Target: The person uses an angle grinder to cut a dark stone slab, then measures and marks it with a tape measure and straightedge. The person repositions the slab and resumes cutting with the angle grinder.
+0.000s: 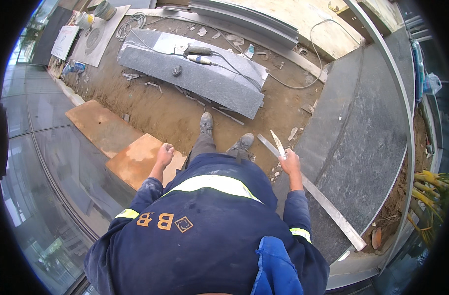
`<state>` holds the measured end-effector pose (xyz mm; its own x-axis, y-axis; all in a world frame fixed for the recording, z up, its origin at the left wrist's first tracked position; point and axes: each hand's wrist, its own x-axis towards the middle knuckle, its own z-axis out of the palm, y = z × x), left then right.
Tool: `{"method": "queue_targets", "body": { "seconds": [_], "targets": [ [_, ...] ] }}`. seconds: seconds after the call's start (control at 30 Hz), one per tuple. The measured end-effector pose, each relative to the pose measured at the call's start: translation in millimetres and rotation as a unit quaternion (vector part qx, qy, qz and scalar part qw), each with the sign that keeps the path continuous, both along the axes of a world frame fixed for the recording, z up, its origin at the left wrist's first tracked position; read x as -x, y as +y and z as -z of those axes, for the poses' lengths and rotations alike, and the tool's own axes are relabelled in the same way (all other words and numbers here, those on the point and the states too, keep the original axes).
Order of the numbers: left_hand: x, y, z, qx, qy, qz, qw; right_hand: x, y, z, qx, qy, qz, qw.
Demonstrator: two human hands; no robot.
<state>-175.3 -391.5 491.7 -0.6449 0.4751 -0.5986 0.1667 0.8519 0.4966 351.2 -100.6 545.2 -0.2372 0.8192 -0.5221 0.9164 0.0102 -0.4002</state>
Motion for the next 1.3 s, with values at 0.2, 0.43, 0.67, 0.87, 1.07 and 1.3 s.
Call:
{"method": "queue_targets", "body": {
  "seconds": [0.2,0.43,0.67,0.87,1.07,1.3],
  "targets": [
    [6.0,10.1,-18.8,0.034,-0.009,0.024,0.999,10.7,-2.0,1.6,0.034,-0.024,0.001,0.999],
    [3.8,34.4,-24.4,0.013,-0.008,0.045,0.999,5.0,5.0,3.6,-0.008,0.033,0.015,0.999],
    [6.4,30.9,-7.6,-0.010,-0.008,0.041,0.999,1.7,11.3,-0.1,-0.021,0.014,-0.011,1.000],
    [4.8,28.6,-9.0,0.009,-0.011,0.030,0.999,5.7,16.4,-2.9,-0.002,0.011,0.009,1.000],
    [6.9,25.7,-14.5,0.016,0.000,0.034,0.999,12.8,21.3,-1.5,-0.007,0.010,-0.007,1.000],
    [9.4,36.2,-25.2,0.003,-0.003,0.021,1.000,14.0,27.3,-1.2,-0.013,0.024,-0.007,1.000]
  ]
}}
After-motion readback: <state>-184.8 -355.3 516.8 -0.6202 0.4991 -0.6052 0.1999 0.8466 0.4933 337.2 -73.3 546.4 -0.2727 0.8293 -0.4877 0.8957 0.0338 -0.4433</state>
